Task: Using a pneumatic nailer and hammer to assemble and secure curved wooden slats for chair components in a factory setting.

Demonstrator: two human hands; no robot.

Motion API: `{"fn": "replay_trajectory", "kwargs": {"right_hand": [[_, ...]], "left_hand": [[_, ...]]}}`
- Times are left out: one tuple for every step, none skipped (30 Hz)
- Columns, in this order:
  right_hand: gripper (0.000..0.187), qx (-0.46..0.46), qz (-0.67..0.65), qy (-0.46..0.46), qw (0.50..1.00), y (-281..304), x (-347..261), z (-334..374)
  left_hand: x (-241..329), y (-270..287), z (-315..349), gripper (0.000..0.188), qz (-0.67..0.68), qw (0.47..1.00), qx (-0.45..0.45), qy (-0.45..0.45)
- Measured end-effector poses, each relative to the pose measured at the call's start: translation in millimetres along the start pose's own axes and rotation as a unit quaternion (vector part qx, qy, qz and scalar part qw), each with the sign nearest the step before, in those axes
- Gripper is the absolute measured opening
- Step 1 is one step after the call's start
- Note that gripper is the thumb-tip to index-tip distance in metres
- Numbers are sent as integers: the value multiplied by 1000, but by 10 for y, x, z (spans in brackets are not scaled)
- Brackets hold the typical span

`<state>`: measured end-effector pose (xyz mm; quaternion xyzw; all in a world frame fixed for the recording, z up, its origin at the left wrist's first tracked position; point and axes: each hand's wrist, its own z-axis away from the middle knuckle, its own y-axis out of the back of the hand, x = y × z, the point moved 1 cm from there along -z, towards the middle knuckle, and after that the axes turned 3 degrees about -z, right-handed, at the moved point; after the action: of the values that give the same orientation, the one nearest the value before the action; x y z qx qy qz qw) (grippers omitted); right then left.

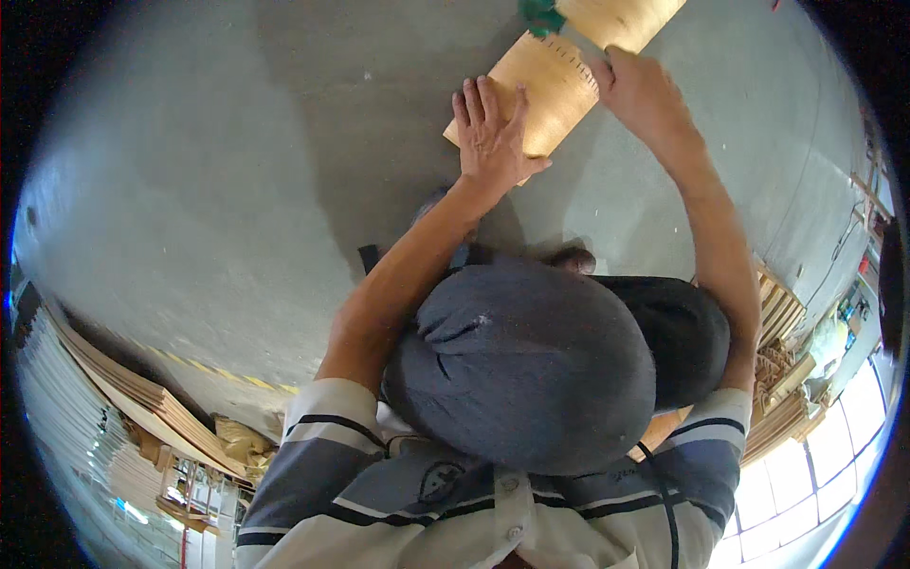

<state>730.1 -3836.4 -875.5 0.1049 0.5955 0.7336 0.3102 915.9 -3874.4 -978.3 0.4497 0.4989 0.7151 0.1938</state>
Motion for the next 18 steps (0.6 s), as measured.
{"fn": "replay_trajectory", "kwargs": {"right_hand": [[40,4,-19,3,1000,75,-63,-94],[40,-21,-46,-15,999,170,-135,-90],[40,-24,-44,-14,999,156,-140,-100],[42,-14,-55,-9,998,122,-131,-123],[45,-5,-67,-5,998,84,-121,-151],[45,-3,-63,-7,998,46,-105,-204],[46,-27,-29,-11,999,4,-78,-261],[46,-49,6,-17,999,-10,-47,-297],[46,-42,9,-19,999,6,-6,-314],[45,-10,-26,-9,1000,16,61,-276],[44,25,-61,-1,998,41,110,-221],[42,52,-96,-7,994,2,105,-127],[41,88,-119,-16,989,-22,192,-8],[38,113,-136,-28,984,-24,443,190],[34,132,-96,-52,985,-208,746,420],[35,129,-125,-124,976,-343,901,691],[37,133,-135,-172,967,-472,985,915],[41,107,-214,-239,941,-484,991,1131]], "left_hand": [[-15,4,-8,108,-1,1000,-3,6],[-47,7,-13,107,-2,1000,-6,12],[-53,22,-13,107,0,1000,-7,15],[-65,40,-23,106,0,1000,-2,8],[-71,55,-26,105,-1,1000,4,0],[-59,63,-42,105,3,1000,6,-2],[-25,76,-55,105,9,1000,-5,0],[7,99,-85,104,16,1000,-15,0],[9,139,-125,104,17,1000,-10,-5],[2,170,-130,103,5,1000,-19,8],[0,220,-144,102,-8,999,-26,18],[-73,290,-83,102,-22,999,-16,25],[-111,314,-76,103,-25,999,4,21],[-45,314,-126,105,23,998,-36,55],[0,271,-194,108,59,992,-76,81],[93,279,-242,111,20,993,-72,96],[128,278,-262,115,-29,990,-73,120],[129,287,-330,118,-24,988,-89,120]]}}
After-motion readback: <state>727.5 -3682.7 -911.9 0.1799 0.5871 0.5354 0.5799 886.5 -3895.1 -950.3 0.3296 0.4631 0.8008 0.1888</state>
